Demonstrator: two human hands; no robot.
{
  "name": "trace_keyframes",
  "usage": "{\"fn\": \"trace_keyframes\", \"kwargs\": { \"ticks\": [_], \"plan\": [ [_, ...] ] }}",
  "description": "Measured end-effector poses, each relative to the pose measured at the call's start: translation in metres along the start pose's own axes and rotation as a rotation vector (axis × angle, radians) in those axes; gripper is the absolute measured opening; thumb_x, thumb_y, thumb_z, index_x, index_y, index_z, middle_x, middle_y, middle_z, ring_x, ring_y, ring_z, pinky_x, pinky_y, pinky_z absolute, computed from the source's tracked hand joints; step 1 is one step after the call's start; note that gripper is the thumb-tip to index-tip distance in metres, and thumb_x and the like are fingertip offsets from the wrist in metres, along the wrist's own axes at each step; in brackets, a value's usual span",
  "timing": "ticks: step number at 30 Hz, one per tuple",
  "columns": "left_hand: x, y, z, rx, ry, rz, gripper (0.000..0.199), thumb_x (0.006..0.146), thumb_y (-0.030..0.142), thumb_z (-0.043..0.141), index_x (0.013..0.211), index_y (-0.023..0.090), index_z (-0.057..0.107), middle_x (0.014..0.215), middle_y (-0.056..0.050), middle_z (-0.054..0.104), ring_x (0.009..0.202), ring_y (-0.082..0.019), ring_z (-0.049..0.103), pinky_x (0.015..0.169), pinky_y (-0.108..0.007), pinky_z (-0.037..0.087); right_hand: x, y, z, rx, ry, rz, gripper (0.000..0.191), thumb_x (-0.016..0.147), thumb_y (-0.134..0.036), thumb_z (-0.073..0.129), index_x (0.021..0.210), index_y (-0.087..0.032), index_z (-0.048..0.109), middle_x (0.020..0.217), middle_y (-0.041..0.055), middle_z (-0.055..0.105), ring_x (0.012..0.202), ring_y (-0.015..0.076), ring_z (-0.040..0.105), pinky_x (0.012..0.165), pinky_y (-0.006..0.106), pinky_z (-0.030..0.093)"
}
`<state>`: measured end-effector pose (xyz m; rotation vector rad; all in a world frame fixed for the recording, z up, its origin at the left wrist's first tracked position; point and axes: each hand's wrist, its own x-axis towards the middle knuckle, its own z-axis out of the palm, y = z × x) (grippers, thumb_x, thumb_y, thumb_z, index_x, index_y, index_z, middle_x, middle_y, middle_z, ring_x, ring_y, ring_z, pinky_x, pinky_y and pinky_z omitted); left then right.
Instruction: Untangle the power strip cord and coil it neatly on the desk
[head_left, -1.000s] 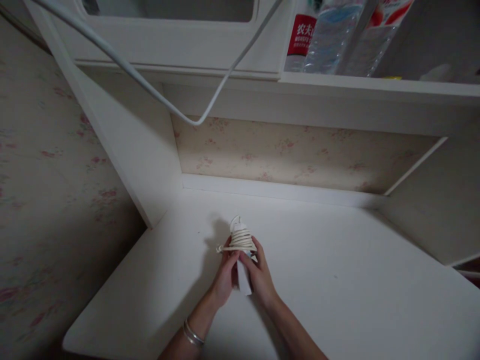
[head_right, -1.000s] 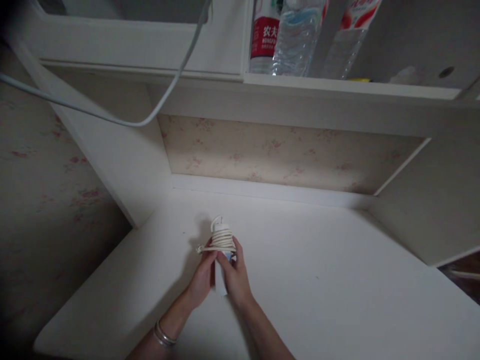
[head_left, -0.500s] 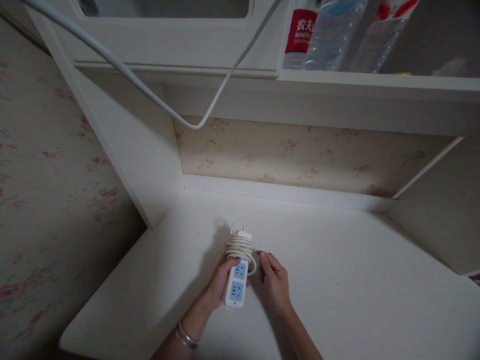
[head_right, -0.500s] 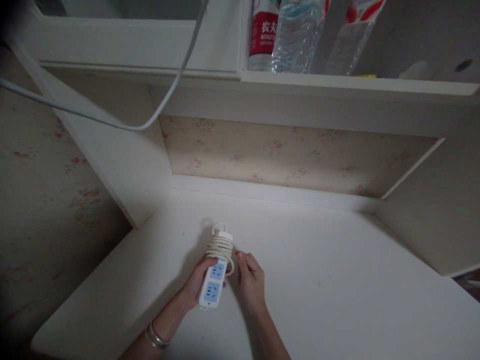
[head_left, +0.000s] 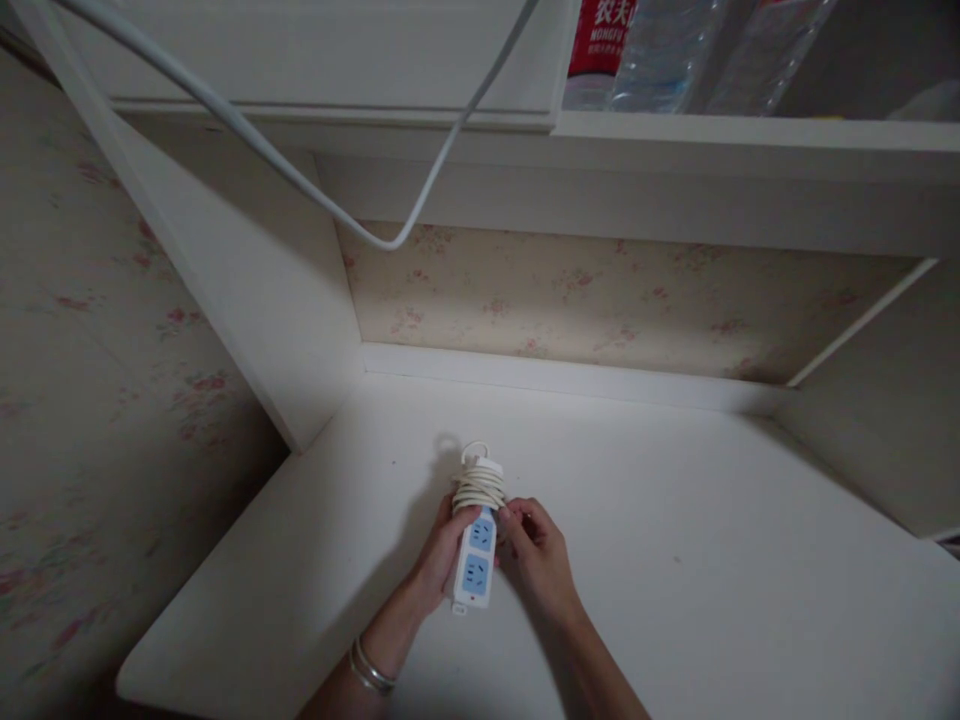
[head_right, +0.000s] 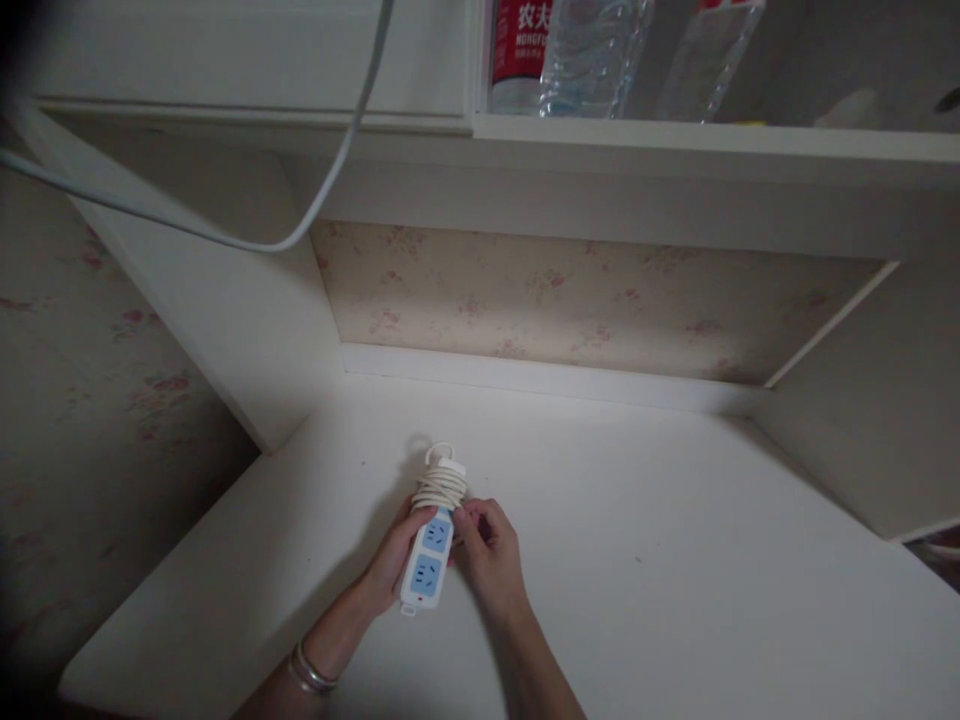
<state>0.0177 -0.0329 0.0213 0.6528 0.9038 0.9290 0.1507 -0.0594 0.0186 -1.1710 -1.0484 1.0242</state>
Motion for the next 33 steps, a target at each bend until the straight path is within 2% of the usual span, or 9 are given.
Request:
{"fn": "trace_keyframes", "kwargs": {
  "ticks": [6,9,17,23,28,33],
  "plan": [
    [0.002,-0.001,0.0,0.027,-0.039,0.047,0.035,0.073,0.037,0.067,0.099,0.016,0.056,0.071,-0.001,0.063,0.057,-0.017,0.059,0.053,-0.03,0.049,0.0,0.0,-0.001,0.031,-0.036,0.031,0.031,0.078,-0.046,0.067,0.072,-0.019,0.053,0.061,-0.0052,0.041,0.054,0.0113,0.043,0.048,0.022,0.038],
    [0.003,-0.002,-0.001,0.052,-0.076,0.057,0.035,0.074,0.037,0.066,0.1,0.015,0.061,0.076,-0.003,0.065,0.061,-0.016,0.06,0.056,-0.027,0.047,-0.001,0.002,-0.002,0.012,-0.028,0.01,0.03,0.081,-0.046,0.065,0.074,-0.019,0.054,0.063,-0.0039,0.044,0.058,0.0118,0.043,0.052,0.022,0.038],
    [0.008,-0.007,-0.007,0.109,-0.12,-0.001,0.036,0.077,0.043,0.064,0.096,0.012,0.065,0.077,-0.005,0.066,0.062,-0.015,0.06,0.056,-0.024,0.042,-0.001,0.004,-0.001,0.013,0.033,-0.054,0.026,0.09,-0.045,0.053,0.083,-0.02,0.054,0.07,-0.0026,0.05,0.064,0.0128,0.046,0.057,0.022,0.039],
    [0.004,-0.003,-0.003,0.09,-0.101,-0.122,0.037,0.078,0.047,0.06,0.092,0.013,0.064,0.066,-0.003,0.064,0.054,-0.015,0.059,0.056,-0.026,0.046,-0.002,0.006,-0.003,-0.006,0.116,-0.022,0.027,0.09,-0.048,0.051,0.083,-0.022,0.048,0.064,-0.0051,0.046,0.053,0.0115,0.042,0.047,0.021,0.035],
    [0.001,0.0,0.001,0.059,-0.113,-0.137,0.034,0.077,0.047,0.061,0.088,0.014,0.063,0.063,-0.002,0.062,0.051,-0.015,0.058,0.055,-0.028,0.049,-0.001,0.011,-0.006,-0.1,0.17,-0.036,0.025,0.09,-0.047,0.05,0.084,-0.023,0.049,0.066,-0.0043,0.046,0.055,0.0126,0.043,0.049,0.023,0.037],
    [0.002,0.001,0.0,0.125,-0.107,-0.132,0.032,0.078,0.043,0.062,0.092,0.014,0.063,0.067,-0.003,0.063,0.052,-0.014,0.058,0.054,-0.026,0.048,0.0,0.012,-0.007,-0.149,0.163,-0.046,0.026,0.089,-0.048,0.052,0.085,-0.022,0.052,0.07,-0.0029,0.049,0.059,0.0138,0.045,0.052,0.024,0.039]
  ]
}}
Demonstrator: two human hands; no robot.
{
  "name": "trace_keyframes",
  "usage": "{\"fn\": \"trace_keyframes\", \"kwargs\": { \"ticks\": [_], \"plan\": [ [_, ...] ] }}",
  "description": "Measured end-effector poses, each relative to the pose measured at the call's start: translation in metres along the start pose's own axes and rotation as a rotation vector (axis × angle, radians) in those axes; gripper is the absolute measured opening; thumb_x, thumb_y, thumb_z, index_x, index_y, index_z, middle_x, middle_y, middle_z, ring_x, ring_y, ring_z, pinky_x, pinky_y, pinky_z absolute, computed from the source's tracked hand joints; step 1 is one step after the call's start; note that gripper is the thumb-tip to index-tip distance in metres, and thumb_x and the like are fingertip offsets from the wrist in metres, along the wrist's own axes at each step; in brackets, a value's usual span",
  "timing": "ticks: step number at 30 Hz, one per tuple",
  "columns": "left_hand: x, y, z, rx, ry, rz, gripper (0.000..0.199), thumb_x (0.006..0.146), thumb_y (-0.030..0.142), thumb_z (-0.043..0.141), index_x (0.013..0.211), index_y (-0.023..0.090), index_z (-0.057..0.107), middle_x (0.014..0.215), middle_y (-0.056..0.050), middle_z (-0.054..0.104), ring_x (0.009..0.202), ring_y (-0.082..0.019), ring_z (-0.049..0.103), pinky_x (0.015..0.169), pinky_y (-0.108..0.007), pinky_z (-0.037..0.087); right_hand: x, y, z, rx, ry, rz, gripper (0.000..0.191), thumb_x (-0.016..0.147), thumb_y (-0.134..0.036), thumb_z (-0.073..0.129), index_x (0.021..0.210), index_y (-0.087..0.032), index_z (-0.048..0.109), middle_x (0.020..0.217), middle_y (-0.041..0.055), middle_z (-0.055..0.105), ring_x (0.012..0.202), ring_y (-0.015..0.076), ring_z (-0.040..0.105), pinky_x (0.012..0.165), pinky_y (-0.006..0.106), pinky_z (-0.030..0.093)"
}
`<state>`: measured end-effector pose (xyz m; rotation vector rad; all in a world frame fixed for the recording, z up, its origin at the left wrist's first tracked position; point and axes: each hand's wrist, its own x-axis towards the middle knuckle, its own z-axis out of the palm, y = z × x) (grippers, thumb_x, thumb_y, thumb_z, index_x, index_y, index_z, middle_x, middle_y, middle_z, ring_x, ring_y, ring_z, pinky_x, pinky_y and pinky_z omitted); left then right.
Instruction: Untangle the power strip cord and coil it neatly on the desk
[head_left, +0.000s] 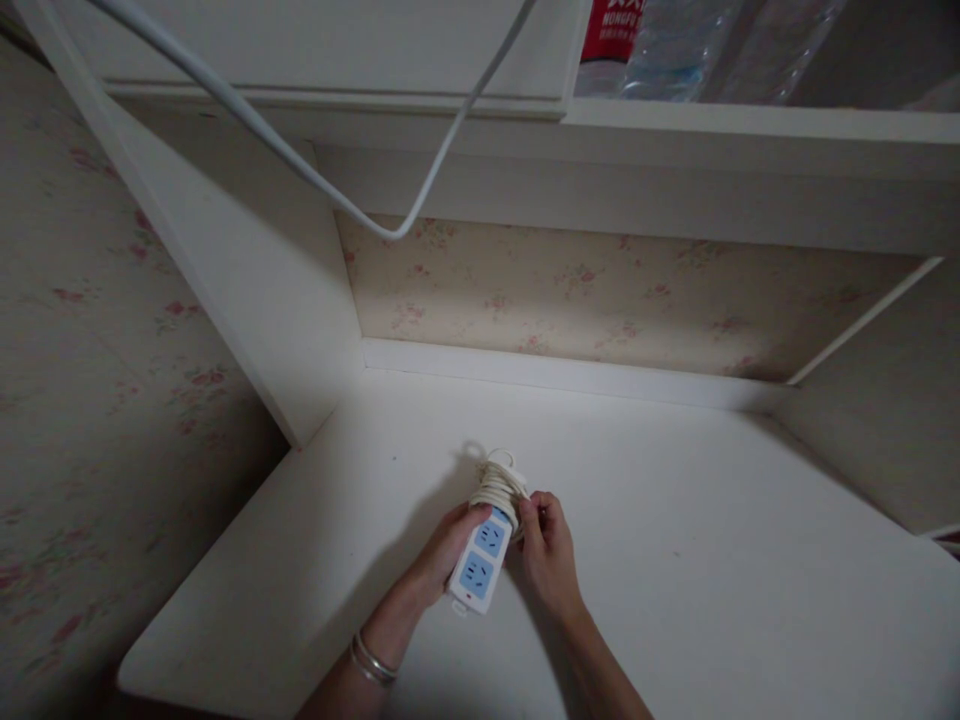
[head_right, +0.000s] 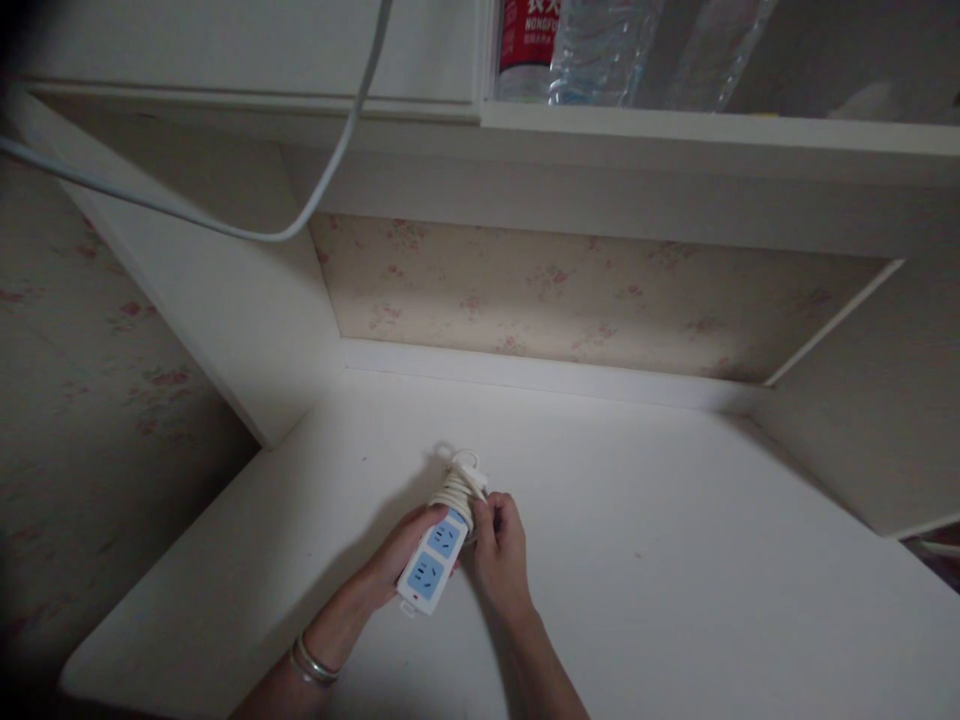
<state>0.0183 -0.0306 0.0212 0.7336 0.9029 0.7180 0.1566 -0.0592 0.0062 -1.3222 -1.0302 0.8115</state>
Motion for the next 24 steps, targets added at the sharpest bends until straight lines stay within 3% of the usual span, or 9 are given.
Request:
{"fn": "trace_keyframes", "kwargs": {
  "ticks": [4,8,15,19,24],
  "plan": [
    [0.001,0.0,-0.001,0.015,0.011,0.013,0.03,0.077,0.039,0.063,0.092,0.014,0.064,0.074,-0.005,0.065,0.058,-0.014,0.06,0.056,-0.025,0.047,0.001,0.0,0.0,-0.011,0.007,-0.003,0.028,0.088,-0.048,0.054,0.081,-0.021,0.053,0.067,-0.0032,0.048,0.059,0.0136,0.045,0.053,0.023,0.038],
    [0.001,0.0,-0.002,0.055,-0.023,0.022,0.027,0.077,0.039,0.062,0.088,0.013,0.065,0.067,-0.004,0.064,0.054,-0.014,0.058,0.054,-0.025,0.045,0.002,-0.001,-0.002,-0.023,0.005,0.0,0.03,0.085,-0.048,0.059,0.077,-0.02,0.054,0.063,-0.0039,0.046,0.057,0.0123,0.043,0.052,0.023,0.036],
    [-0.002,0.007,-0.001,0.163,-0.017,-0.013,0.026,0.076,0.036,0.062,0.086,0.012,0.065,0.066,-0.004,0.065,0.05,-0.014,0.058,0.051,-0.025,0.043,0.006,-0.009,-0.007,-0.09,0.03,0.045,0.032,0.087,-0.051,0.053,0.084,-0.02,0.058,0.068,-0.0007,0.057,0.062,0.0152,0.051,0.056,0.025,0.04],
    [-0.003,0.008,0.001,0.088,-0.045,-0.008,0.026,0.076,0.035,0.062,0.089,0.012,0.064,0.067,-0.004,0.065,0.05,-0.014,0.059,0.051,-0.026,0.045,0.008,-0.005,-0.008,-0.099,0.172,0.056,0.035,0.088,-0.056,0.05,0.086,-0.022,0.054,0.072,0.0003,0.06,0.063,0.0168,0.054,0.056,0.027,0.042],
    [-0.002,0.005,-0.002,-0.144,-0.065,-0.046,0.03,0.077,0.038,0.064,0.09,0.011,0.064,0.07,-0.006,0.067,0.059,-0.019,0.065,0.057,-0.029,0.049,0.015,0.009,-0.011,-0.021,0.209,0.189,0.043,0.086,-0.065,0.045,0.092,-0.022,0.048,0.056,-0.0037,0.055,0.046,0.017,0.052,0.045,0.028,0.041]
  ]
}}
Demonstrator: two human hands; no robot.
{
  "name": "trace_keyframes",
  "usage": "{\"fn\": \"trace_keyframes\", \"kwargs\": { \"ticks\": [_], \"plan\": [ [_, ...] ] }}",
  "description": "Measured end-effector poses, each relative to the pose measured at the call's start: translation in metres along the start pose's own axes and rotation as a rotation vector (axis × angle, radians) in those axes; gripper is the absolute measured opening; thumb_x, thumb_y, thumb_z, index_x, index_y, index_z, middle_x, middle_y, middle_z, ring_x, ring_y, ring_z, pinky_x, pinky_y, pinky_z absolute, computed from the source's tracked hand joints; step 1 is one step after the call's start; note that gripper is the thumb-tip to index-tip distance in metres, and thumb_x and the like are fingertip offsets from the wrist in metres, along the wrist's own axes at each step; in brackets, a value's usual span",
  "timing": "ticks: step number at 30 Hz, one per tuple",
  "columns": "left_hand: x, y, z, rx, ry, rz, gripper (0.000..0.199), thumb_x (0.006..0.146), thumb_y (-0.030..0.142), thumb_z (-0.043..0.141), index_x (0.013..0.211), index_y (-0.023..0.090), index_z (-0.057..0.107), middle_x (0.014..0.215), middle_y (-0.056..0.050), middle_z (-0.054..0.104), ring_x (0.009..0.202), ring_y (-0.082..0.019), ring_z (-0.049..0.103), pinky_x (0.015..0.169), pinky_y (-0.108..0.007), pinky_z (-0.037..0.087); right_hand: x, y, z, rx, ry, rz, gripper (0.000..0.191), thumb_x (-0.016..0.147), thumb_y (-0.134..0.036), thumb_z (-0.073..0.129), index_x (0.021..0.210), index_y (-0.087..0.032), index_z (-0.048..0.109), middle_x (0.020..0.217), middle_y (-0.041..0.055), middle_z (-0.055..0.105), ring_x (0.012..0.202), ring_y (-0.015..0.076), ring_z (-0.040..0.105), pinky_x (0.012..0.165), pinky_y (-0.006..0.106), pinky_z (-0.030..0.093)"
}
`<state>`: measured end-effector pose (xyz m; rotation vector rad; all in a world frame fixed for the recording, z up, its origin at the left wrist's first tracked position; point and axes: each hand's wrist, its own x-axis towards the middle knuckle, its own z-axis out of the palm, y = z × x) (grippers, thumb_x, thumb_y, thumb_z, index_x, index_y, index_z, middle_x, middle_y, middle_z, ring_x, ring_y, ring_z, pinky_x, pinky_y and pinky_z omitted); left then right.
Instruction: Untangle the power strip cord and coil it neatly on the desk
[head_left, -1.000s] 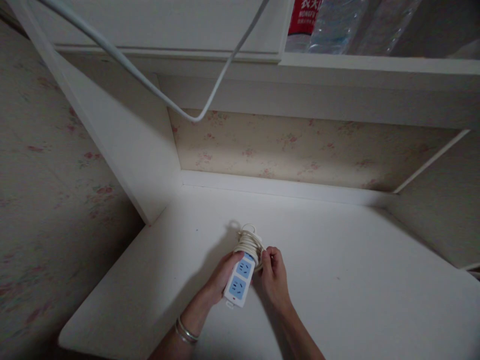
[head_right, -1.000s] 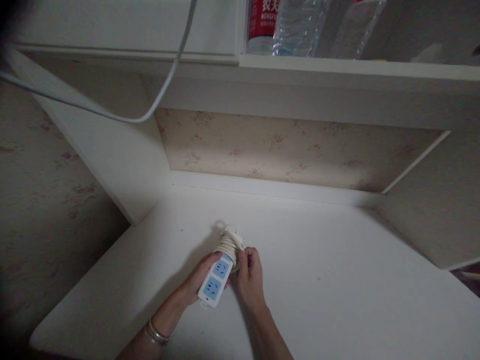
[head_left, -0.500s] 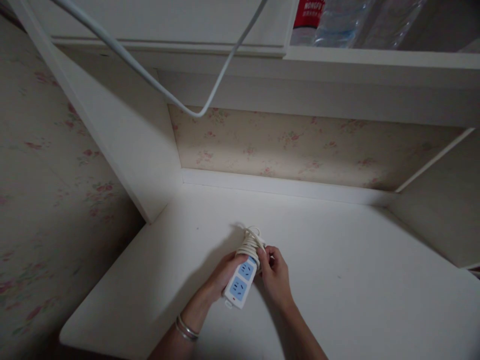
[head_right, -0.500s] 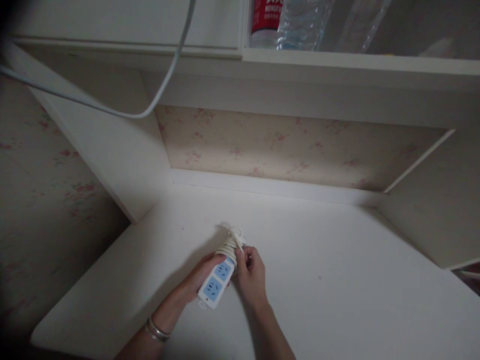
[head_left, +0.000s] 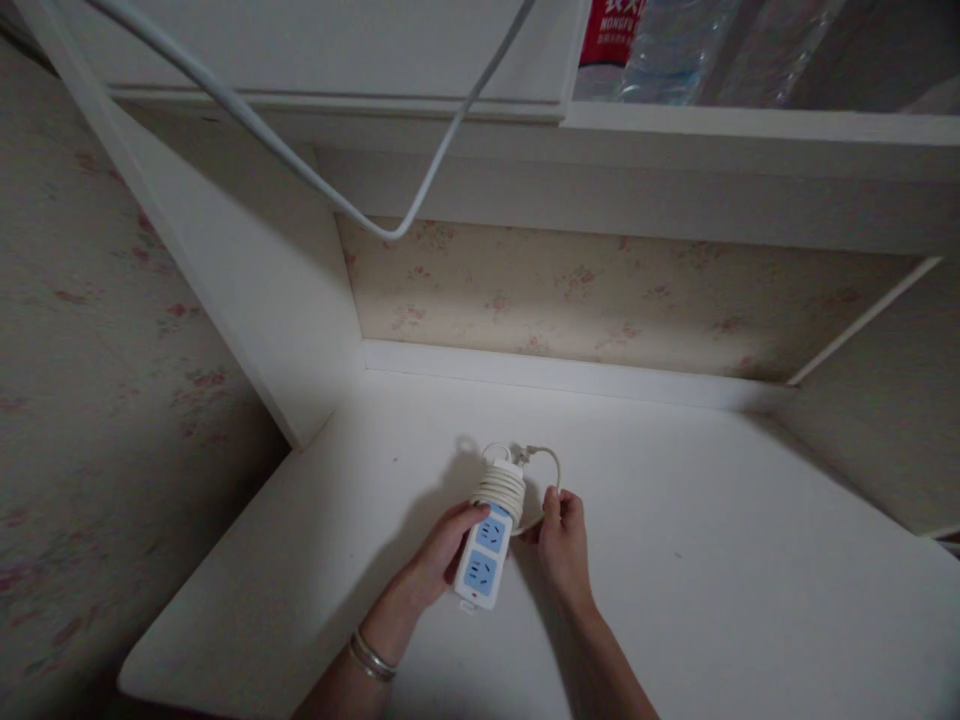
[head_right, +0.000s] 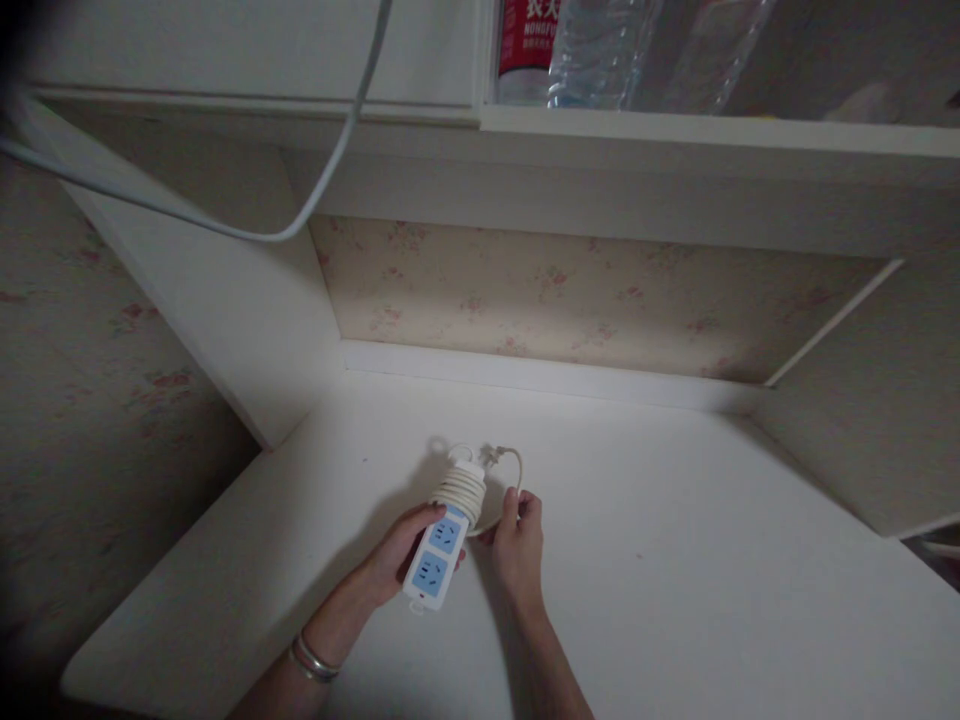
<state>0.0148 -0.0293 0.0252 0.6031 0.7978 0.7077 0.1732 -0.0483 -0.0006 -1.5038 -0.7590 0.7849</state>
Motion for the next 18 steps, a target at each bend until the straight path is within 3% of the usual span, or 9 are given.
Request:
{"fn": "trace_keyframes", "kwargs": {
  "ticks": [4,7,10,13,15,18],
  "plan": [
    [-0.003,0.002,-0.006,-0.15,-0.06,-0.1,0.038,0.08,0.042,0.062,0.095,0.008,0.064,0.079,-0.011,0.071,0.074,-0.025,0.069,0.066,-0.032,0.051,0.007,0.007,-0.001,0.117,0.033,0.024,0.044,0.085,-0.065,0.048,0.095,-0.022,0.045,0.063,-0.0043,0.057,0.051,0.0166,0.058,0.051,0.03,0.049],
    [-0.006,0.003,-0.01,-0.189,-0.116,-0.134,0.039,0.082,0.041,0.059,0.096,0.006,0.064,0.078,-0.013,0.071,0.071,-0.024,0.069,0.062,-0.03,0.05,0.009,0.007,-0.001,0.249,0.036,0.049,0.043,0.082,-0.064,0.053,0.092,-0.023,0.043,0.065,-0.0058,0.056,0.055,0.016,0.061,0.057,0.031,0.053],
    [-0.007,0.001,-0.013,-0.15,-0.163,-0.097,0.034,0.081,0.034,0.059,0.099,0.006,0.064,0.075,-0.012,0.071,0.062,-0.022,0.068,0.056,-0.029,0.049,0.011,0.005,-0.002,0.304,0.045,0.053,0.041,0.081,-0.061,0.057,0.089,-0.023,0.042,0.066,-0.0062,0.055,0.057,0.0155,0.061,0.059,0.031,0.053],
    [-0.009,-0.002,-0.012,-0.111,-0.216,-0.059,0.032,0.079,0.025,0.061,0.107,0.01,0.062,0.084,-0.011,0.072,0.065,-0.022,0.068,0.061,-0.031,0.051,0.013,0.003,-0.004,0.333,0.072,0.045,0.041,0.08,-0.06,0.058,0.088,-0.023,0.043,0.066,-0.0065,0.054,0.055,0.0142,0.06,0.057,0.028,0.051],
    [-0.01,-0.003,-0.012,-0.093,-0.247,-0.067,0.036,0.077,0.022,0.062,0.111,0.012,0.061,0.091,-0.011,0.072,0.067,-0.022,0.069,0.064,-0.033,0.052,0.013,0.002,-0.005,0.352,0.095,0.037,0.04,0.081,-0.06,0.057,0.087,-0.023,0.043,0.065,-0.0072,0.053,0.054,0.0131,0.059,0.055,0.027,0.05],
    [-0.012,-0.005,-0.014,-0.029,-0.222,-0.128,0.033,0.076,0.026,0.06,0.104,0.01,0.064,0.083,-0.012,0.072,0.064,-0.022,0.068,0.06,-0.031,0.051,0.014,0.001,-0.007,0.395,0.1,0.032,0.039,0.081,-0.058,0.059,0.086,-0.023,0.044,0.064,-0.0074,0.055,0.054,0.0117,0.058,0.055,0.025,0.049]
  ]
}}
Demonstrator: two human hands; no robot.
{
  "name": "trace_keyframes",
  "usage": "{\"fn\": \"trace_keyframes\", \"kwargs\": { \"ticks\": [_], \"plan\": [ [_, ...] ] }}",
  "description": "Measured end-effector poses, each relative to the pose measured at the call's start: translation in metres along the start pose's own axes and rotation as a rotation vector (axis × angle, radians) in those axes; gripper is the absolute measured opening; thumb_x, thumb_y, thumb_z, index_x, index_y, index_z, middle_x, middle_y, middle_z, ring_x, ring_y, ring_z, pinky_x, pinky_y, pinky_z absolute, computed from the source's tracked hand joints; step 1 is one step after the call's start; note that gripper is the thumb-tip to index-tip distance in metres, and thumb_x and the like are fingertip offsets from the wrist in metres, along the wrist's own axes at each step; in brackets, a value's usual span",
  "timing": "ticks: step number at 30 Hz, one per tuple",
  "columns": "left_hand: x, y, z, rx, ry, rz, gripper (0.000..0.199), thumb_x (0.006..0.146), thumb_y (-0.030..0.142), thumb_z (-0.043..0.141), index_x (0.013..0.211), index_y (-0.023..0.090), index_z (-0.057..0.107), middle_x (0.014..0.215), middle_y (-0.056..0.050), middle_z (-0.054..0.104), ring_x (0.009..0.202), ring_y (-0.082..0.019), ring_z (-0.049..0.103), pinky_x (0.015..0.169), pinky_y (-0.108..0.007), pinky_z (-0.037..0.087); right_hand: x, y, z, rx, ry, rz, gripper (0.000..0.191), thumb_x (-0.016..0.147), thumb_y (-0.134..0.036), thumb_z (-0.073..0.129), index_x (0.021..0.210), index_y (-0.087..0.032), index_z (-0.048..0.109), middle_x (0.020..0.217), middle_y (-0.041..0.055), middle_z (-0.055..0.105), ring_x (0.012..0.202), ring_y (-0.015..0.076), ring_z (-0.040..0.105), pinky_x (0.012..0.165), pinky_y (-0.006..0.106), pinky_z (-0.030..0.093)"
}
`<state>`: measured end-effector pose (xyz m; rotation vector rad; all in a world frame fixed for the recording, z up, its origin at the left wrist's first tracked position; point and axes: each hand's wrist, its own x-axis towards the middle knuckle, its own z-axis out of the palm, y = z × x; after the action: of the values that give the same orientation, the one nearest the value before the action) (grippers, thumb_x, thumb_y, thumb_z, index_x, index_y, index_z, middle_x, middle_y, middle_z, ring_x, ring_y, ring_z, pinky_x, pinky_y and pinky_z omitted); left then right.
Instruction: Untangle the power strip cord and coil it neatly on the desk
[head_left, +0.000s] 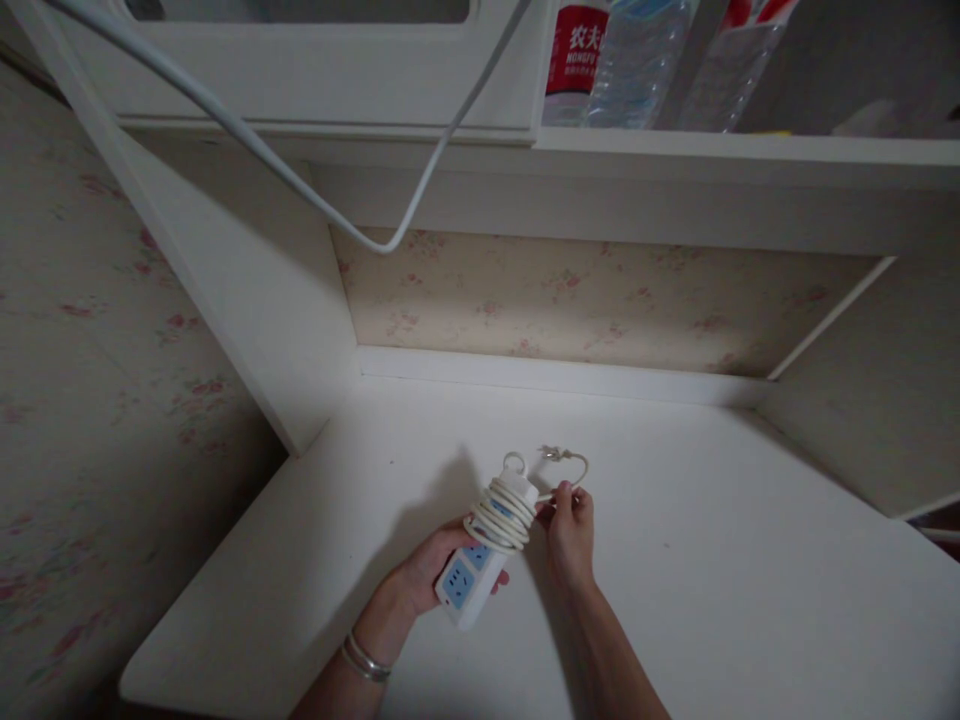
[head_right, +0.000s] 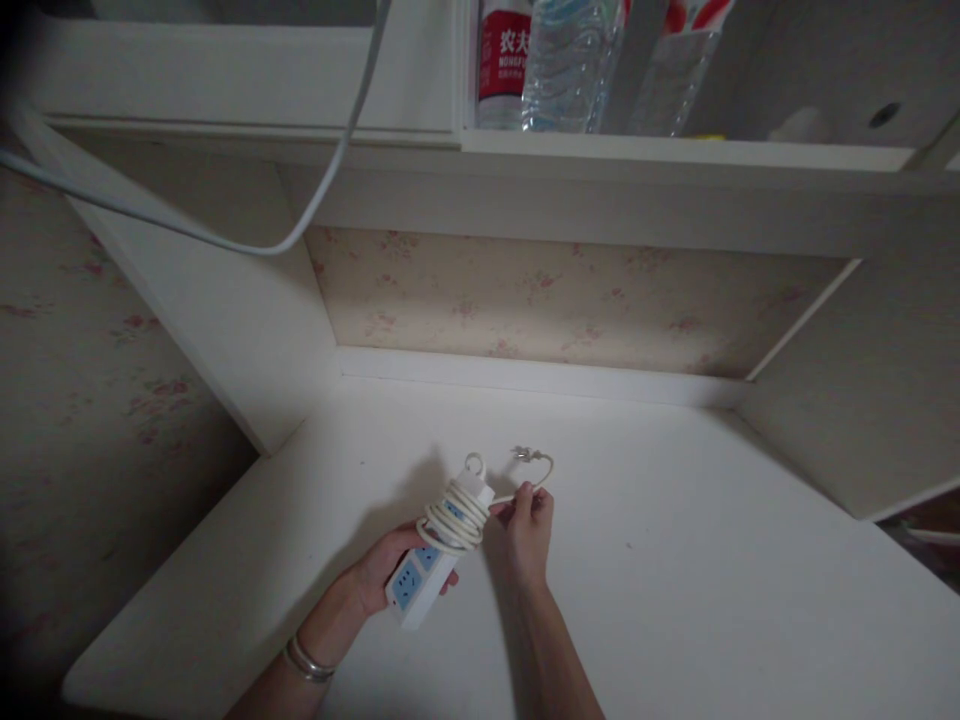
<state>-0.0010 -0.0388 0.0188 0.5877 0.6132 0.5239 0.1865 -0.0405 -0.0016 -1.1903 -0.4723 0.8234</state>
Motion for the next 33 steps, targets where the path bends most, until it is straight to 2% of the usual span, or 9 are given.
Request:
{"fn": "trace_keyframes", "kwargs": {
  "ticks": [3,6,11,17,20,23,26,30,33],
  "plan": [
    [-0.002,-0.002,-0.003,0.061,0.046,-0.093,0.034,0.076,0.032,0.058,0.095,0.006,0.068,0.073,-0.013,0.071,0.062,-0.022,0.068,0.058,-0.029,0.05,0.0,-0.001,0.0,0.08,-0.012,0.025,0.04,0.077,-0.057,0.064,0.085,-0.022,0.046,0.065,-0.0072,0.057,0.056,0.0107,0.058,0.054,0.022,0.048],
    [-0.005,-0.002,-0.003,0.115,0.018,-0.151,0.035,0.074,0.033,0.057,0.089,0.004,0.069,0.073,-0.015,0.072,0.063,-0.022,0.068,0.06,-0.03,0.05,0.0,-0.004,0.001,0.175,-0.03,0.063,0.039,0.074,-0.053,0.069,0.085,-0.023,0.047,0.07,-0.0059,0.06,0.062,0.012,0.062,0.054,0.022,0.049],
    [-0.006,-0.001,0.001,0.193,-0.02,-0.093,0.032,0.07,0.03,0.063,0.09,0.006,0.069,0.072,-0.012,0.071,0.06,-0.021,0.067,0.057,-0.031,0.05,0.006,-0.007,-0.003,0.365,-0.029,0.139,0.034,0.073,-0.043,0.075,0.082,-0.022,0.049,0.072,-0.005,0.063,0.065,0.0122,0.065,0.056,0.022,0.053],
    [-0.002,-0.004,0.0,0.19,0.011,-0.192,0.039,0.072,0.038,0.063,0.091,0.004,0.07,0.08,-0.014,0.071,0.061,-0.02,0.066,0.057,-0.029,0.049,0.024,-0.015,-0.018,0.652,0.054,0.202,0.012,0.082,-0.023,0.066,0.081,-0.02,0.054,0.074,-0.0042,0.064,0.066,0.0071,0.064,0.063,0.017,0.056],
    [0.002,-0.004,-0.002,0.134,0.066,-0.182,0.039,0.078,0.041,0.059,0.089,0.004,0.069,0.08,-0.015,0.071,0.061,-0.018,0.065,0.057,-0.026,0.048,0.024,-0.02,-0.023,0.725,0.026,0.268,0.008,0.087,-0.02,0.059,0.08,-0.019,0.056,0.068,-0.0051,0.061,0.059,0.0057,0.06,0.062,0.017,0.057],
    [0.005,-0.004,0.0,0.086,0.097,-0.129,0.036,0.079,0.04,0.058,0.084,0.006,0.069,0.074,-0.012,0.07,0.059,-0.017,0.064,0.056,-0.025,0.047,0.017,-0.022,-0.019,0.719,-0.046,0.297,0.01,0.088,-0.024,0.06,0.08,-0.02,0.056,0.063,-0.008,0.055,0.046,0.0038,0.048,0.055,0.017,0.055],
    [0.006,-0.003,0.003,0.086,0.135,0.029,0.034,0.079,0.041,0.062,0.084,0.008,0.069,0.075,-0.011,0.07,0.06,-0.017,0.064,0.056,-0.025,0.046,0.007,-0.022,-0.01,0.628,-0.099,0.311,0.012,0.083,-0.025,0.066,0.08,-0.02,0.056,0.061,-0.01,0.051,0.04,0.0027,0.038,0.048,0.016,0.051],
    [0.007,0.001,0.008,0.098,0.288,0.258,0.036,0.076,0.041,0.069,0.092,0.008,0.068,0.084,-0.011,0.071,0.07,-0.018,0.066,0.062,-0.025,0.047,-0.004,-0.024,0.001,0.506,-0.201,0.362,0.019,0.077,-0.031,0.072,0.084,-0.021,0.057,0.063,-0.0097,0.051,0.041,0.0026,0.037,0.047,0.016,0.047],
    [0.007,0.004,0.009,0.089,0.376,0.31,0.041,0.076,0.044,0.069,0.096,0.009,0.068,0.085,-0.011,0.072,0.075,-0.019,0.067,0.066,-0.025,0.047,-0.009,-0.025,0.005,0.421,-0.259,0.373,0.026,0.074,-0.037,0.073,0.091,-0.023,0.059,0.063,-0.0094,0.051,0.042,0.0038,0.038,0.048,0.018,0.045]
  ]
}}
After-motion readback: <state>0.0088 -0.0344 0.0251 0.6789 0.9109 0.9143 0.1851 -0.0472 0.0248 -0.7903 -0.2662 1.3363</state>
